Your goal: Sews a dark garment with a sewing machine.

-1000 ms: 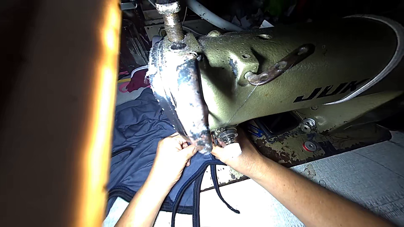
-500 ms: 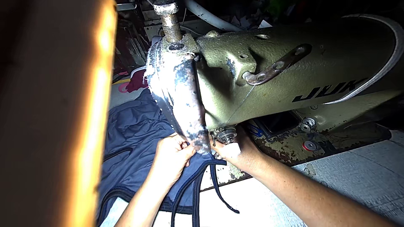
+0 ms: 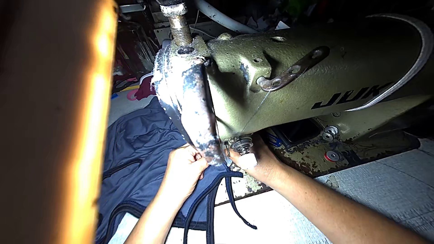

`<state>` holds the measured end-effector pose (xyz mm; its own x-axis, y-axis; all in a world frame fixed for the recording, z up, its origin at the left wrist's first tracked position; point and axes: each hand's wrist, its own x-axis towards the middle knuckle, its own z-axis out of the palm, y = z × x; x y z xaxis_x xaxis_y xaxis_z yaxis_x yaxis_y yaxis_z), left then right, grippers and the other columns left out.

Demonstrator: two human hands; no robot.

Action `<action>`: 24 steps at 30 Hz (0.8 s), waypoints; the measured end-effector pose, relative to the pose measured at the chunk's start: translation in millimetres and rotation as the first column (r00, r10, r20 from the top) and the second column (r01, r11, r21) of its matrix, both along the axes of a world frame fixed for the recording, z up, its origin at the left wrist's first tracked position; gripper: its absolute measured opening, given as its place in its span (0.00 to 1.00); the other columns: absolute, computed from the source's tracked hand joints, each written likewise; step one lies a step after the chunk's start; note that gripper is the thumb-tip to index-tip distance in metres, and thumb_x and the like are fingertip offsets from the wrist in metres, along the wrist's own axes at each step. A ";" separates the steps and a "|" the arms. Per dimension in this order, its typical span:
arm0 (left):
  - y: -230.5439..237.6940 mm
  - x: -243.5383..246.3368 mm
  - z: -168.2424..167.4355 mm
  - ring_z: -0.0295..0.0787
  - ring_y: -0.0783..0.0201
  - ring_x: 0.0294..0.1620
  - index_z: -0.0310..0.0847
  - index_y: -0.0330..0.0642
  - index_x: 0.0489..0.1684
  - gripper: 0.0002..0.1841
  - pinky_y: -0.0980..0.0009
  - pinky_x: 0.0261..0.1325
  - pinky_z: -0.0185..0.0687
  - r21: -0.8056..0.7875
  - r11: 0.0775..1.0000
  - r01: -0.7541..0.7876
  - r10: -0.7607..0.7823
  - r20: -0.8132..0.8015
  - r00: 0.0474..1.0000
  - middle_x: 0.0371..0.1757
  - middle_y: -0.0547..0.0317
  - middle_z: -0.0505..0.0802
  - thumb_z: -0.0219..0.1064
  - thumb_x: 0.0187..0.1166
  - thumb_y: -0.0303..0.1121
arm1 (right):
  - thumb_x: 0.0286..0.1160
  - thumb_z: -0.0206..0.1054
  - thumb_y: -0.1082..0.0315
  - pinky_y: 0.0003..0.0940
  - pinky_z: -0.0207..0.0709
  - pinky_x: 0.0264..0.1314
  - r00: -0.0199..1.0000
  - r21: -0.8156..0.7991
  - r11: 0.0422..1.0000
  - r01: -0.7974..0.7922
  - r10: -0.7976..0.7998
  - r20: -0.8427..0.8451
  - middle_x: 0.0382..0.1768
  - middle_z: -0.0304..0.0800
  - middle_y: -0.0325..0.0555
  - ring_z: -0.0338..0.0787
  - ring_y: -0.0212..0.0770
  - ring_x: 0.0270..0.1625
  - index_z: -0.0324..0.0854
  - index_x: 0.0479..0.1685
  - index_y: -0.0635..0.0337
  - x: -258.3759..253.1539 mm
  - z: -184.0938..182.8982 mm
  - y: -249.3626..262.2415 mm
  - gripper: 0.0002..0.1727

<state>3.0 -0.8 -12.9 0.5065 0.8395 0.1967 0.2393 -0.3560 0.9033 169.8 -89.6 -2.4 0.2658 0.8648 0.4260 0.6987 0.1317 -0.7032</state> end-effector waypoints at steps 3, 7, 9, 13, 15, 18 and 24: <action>-4.4 4.7 6.7 0.74 0.78 0.10 0.84 0.49 0.17 0.06 0.83 0.15 0.72 -0.012 0.999 -0.045 0.044 -0.063 0.997 0.15 0.71 0.83 0.74 0.60 0.26 | 0.69 0.71 0.69 0.34 0.82 0.46 1.000 -0.016 1.000 -0.009 0.010 0.014 0.33 0.89 0.46 0.90 0.37 0.41 0.88 0.36 0.61 2.1 -2.4 0.1 0.05; -8.0 3.2 11.1 0.83 0.77 0.18 0.87 0.40 0.26 0.04 0.81 0.24 0.81 -0.094 0.996 0.014 -0.014 0.000 1.000 0.20 0.67 0.89 0.77 0.67 0.24 | 0.75 0.69 0.66 0.32 0.81 0.54 0.999 -0.291 0.956 -0.019 0.005 -0.048 0.38 0.91 0.49 0.90 0.37 0.45 0.88 0.46 0.65 0.2 19.2 -12.9 0.11; -9.4 4.6 20.0 0.82 0.78 0.23 0.89 0.35 0.27 0.04 0.80 0.29 0.81 -0.020 0.999 0.036 -0.037 -0.059 0.998 0.26 0.63 0.88 0.75 0.69 0.26 | 0.82 0.67 0.65 0.30 0.72 0.65 0.978 -0.534 0.835 -0.129 0.018 -0.208 0.51 0.90 0.54 0.86 0.37 0.54 0.85 0.58 0.69 -2.2 53.6 -11.0 0.16; -4.1 4.7 27.4 0.79 0.73 0.29 0.87 0.26 0.31 0.09 0.78 0.37 0.76 0.070 0.987 0.145 -0.130 -0.180 0.975 0.32 0.52 0.88 0.69 0.76 0.27 | 0.55 0.79 0.63 0.17 0.81 0.49 0.920 0.010 0.999 -0.050 0.050 -0.388 0.34 0.89 0.42 0.86 0.21 0.39 0.81 0.42 0.75 1.2 -32.0 11.4 0.23; 1.4 5.7 20.0 0.79 0.71 0.30 0.87 0.28 0.32 0.10 0.76 0.39 0.76 0.049 0.981 0.190 -0.180 -0.149 0.972 0.34 0.52 0.87 0.67 0.77 0.28 | 0.54 0.82 0.61 0.18 0.80 0.53 0.904 -0.094 0.993 -0.067 0.021 -0.427 0.40 0.89 0.42 0.86 0.21 0.43 0.79 0.50 0.75 2.9 -23.4 10.2 0.29; 4.9 11.1 1.2 0.85 0.64 0.36 0.87 0.28 0.30 0.09 0.69 0.44 0.80 0.155 0.971 0.179 -0.172 -0.062 0.983 0.32 0.49 0.89 0.68 0.75 0.26 | 0.61 0.82 0.62 0.18 0.81 0.54 0.892 -0.200 0.974 -0.105 0.003 -0.452 0.41 0.89 0.34 0.87 0.20 0.44 0.80 0.53 0.65 5.0 -12.2 3.8 0.24; 7.8 13.4 1.2 0.86 0.58 0.39 0.86 0.28 0.30 0.10 0.63 0.46 0.80 0.177 0.962 0.206 -0.175 -0.177 0.969 0.34 0.47 0.89 0.67 0.77 0.28 | 0.62 0.81 0.63 0.19 0.81 0.46 0.918 -0.134 0.988 -0.081 0.022 -0.397 0.35 0.86 0.31 0.85 0.20 0.38 0.80 0.50 0.65 20.3 -41.5 5.0 0.22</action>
